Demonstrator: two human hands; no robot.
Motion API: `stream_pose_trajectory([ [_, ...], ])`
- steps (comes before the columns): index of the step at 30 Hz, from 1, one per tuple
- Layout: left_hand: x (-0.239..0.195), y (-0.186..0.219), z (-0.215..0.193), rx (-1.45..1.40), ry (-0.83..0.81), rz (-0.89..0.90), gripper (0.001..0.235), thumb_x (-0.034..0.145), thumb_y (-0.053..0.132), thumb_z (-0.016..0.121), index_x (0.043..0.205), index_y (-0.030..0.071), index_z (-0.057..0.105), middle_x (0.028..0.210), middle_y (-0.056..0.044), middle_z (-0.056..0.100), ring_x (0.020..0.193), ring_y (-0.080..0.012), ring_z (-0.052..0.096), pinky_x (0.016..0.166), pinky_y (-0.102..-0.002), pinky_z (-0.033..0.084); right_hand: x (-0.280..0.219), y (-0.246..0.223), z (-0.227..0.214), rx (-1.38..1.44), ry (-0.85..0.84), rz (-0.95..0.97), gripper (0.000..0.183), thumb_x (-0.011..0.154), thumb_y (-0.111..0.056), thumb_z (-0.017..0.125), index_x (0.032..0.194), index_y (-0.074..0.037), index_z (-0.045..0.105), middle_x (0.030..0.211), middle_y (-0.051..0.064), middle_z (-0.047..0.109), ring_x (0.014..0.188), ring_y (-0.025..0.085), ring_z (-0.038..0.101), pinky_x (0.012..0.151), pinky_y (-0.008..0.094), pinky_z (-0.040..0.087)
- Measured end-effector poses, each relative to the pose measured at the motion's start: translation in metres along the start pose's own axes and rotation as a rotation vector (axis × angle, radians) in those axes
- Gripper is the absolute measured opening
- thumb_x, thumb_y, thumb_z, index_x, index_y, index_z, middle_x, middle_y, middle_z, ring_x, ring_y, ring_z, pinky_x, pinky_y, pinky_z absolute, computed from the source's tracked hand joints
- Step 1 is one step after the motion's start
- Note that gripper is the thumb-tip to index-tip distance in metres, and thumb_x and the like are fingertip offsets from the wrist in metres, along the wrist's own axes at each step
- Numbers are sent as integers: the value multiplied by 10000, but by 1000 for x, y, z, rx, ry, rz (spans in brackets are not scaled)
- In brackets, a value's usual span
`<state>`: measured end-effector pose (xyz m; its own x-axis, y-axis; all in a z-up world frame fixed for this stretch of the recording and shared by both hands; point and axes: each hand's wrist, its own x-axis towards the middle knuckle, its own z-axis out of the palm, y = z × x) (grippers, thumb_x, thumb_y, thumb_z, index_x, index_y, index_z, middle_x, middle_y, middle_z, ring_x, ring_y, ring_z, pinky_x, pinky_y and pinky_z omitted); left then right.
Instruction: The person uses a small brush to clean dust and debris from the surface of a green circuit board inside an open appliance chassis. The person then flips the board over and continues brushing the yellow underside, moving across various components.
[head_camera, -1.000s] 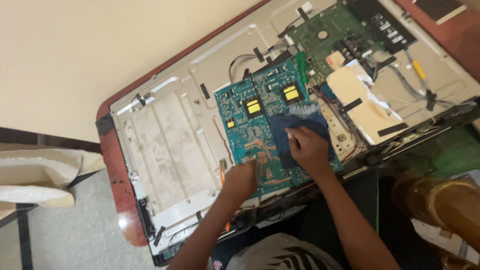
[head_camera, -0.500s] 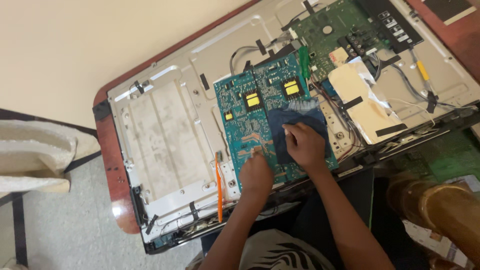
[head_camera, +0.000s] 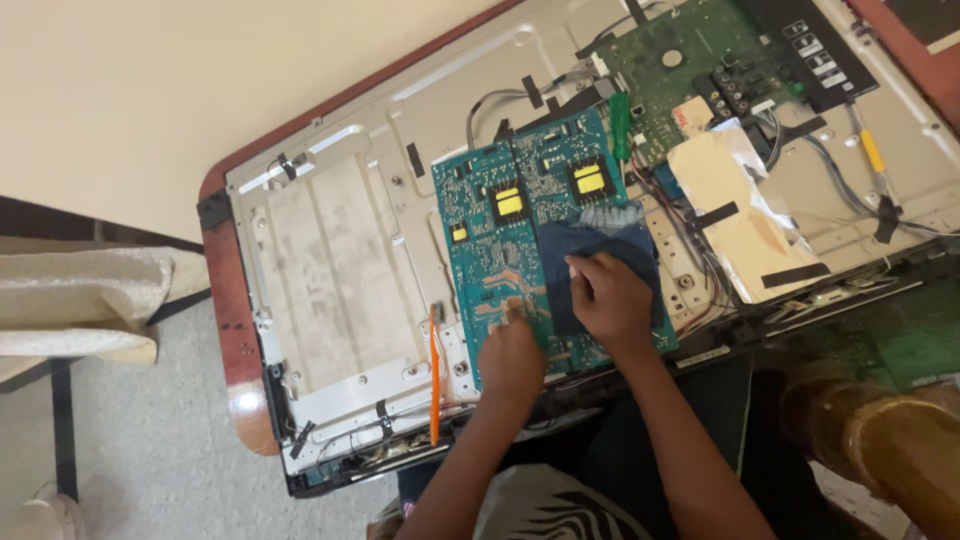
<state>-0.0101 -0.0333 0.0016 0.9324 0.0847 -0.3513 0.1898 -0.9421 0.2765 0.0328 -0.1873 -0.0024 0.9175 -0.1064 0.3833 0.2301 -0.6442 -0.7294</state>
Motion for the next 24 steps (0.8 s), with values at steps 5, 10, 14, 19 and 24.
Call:
stream_pose_trajectory([
  [5,6,3,0,86,-9,43,707,802,13,697,1413,-172,392,921,-297,707,864,-445,731,707,-504,606,4,1,-1,-10,10,-18,168,940,-119,685,1071,-88,785,841,83,664,731,269,650,641,377,528],
  [10,3,5,0,-18,15,-28,455,820,32,695,1235,-81,546,933,-276,723,895,-455,726,756,-511,594,-6,1,-3,3,-22,0,163,942,-116,692,1073,-89,785,817,86,651,716,273,644,629,383,517],
  [14,7,5,-4,-16,-24,-60,520,824,35,686,1303,-74,516,948,-285,712,910,-459,716,763,-515,593,-1,3,-1,3,-38,26,163,939,-123,687,1067,-93,783,810,79,654,720,264,652,640,379,524],
  [19,-7,-34,-13,1,53,116,477,940,100,603,1414,111,552,947,-235,715,858,-430,711,720,-527,568,-6,4,-2,-9,30,-29,170,942,-138,676,1065,-97,786,830,74,659,717,259,649,630,372,527],
  [24,-21,-85,-25,-43,133,250,520,905,101,591,1399,262,595,916,-173,704,797,-402,702,676,-519,555,-7,4,3,-68,-5,-14,160,957,-157,676,1050,-102,794,766,59,648,658,228,638,592,363,516],
])
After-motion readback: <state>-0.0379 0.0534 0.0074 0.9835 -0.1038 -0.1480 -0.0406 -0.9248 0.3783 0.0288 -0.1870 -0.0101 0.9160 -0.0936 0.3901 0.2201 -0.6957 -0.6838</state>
